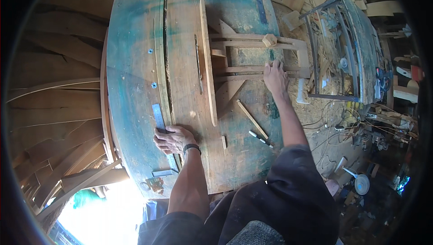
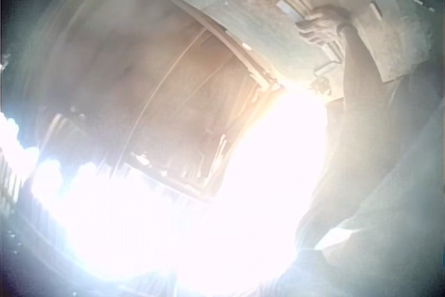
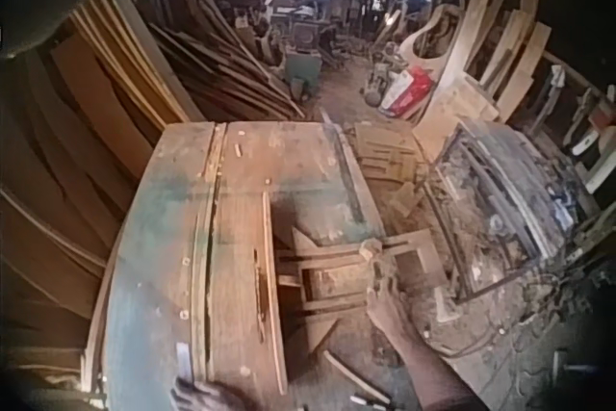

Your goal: The person measures a wooden assembly on a workbench with a square, then uses a power planer to smooth a long wooden plank, and finally picks up a power strip from the floor.

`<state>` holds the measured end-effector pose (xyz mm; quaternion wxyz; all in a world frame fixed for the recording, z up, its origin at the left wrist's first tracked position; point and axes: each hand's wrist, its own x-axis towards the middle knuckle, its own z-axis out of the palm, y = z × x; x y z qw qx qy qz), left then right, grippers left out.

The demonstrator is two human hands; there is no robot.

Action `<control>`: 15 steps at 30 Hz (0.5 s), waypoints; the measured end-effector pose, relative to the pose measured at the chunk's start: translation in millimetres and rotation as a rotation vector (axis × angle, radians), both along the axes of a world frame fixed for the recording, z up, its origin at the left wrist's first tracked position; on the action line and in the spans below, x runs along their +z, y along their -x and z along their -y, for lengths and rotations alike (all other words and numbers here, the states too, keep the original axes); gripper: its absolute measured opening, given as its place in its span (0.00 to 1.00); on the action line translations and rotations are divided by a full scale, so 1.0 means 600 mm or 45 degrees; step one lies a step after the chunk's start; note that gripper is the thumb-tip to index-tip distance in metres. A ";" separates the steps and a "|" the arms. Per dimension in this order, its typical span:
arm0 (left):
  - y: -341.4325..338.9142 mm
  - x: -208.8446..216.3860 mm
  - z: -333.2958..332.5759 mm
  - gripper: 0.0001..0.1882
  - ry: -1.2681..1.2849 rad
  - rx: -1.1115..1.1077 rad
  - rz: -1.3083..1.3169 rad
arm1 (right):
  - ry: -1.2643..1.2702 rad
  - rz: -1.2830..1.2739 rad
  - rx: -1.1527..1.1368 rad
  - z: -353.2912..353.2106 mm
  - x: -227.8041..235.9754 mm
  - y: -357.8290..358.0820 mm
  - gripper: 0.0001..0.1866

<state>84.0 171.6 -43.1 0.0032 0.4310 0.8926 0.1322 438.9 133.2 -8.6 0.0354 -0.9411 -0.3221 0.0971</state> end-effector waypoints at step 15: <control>-0.006 0.008 -0.001 0.26 0.078 0.001 0.007 | 0.200 0.278 1.626 0.051 0.049 -0.140 0.32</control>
